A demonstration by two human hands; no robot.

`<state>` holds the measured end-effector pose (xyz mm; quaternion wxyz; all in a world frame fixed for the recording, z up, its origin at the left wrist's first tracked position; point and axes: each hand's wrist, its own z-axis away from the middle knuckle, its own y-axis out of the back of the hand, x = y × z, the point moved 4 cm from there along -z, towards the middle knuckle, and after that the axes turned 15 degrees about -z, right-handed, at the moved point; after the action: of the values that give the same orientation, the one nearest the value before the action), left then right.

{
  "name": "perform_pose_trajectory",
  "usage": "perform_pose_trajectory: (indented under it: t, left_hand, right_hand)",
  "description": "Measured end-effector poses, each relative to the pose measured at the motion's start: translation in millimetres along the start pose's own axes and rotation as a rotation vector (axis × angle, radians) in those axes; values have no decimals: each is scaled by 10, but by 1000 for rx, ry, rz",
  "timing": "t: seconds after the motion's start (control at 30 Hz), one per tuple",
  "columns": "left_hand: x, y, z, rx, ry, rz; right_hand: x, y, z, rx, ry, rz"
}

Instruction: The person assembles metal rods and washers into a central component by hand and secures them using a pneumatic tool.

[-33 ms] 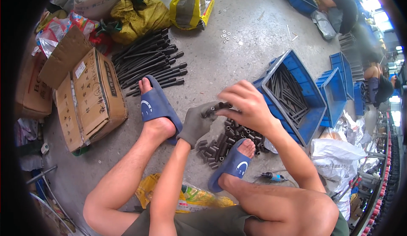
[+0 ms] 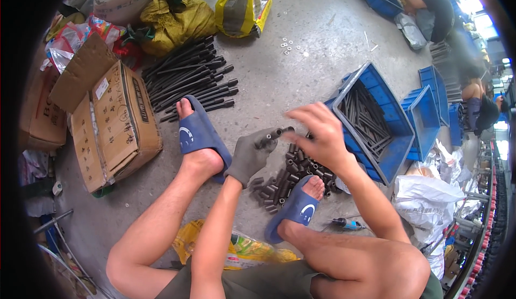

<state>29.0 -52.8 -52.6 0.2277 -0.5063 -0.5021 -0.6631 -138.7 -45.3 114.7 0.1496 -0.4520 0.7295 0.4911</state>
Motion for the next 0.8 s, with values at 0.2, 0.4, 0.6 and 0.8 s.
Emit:
perform_pose_trajectory:
  t: [0.2,0.4,0.6,0.8]
  left_hand:
    - [-32,27,-7,76,56,94]
    - [11,-27,9,28,71,112]
    - [-56,12,81,6,55,65]
    - [136,-61,-17,-65,-36,-20]
  right_hand:
    - [626,-606,1377,-350,-582,427]
    - [723,-878,1729,-342,-579,424]
    - [169,-3,721,82,-598,-174]
    - [-306,141,-51,-288,-70,-5]
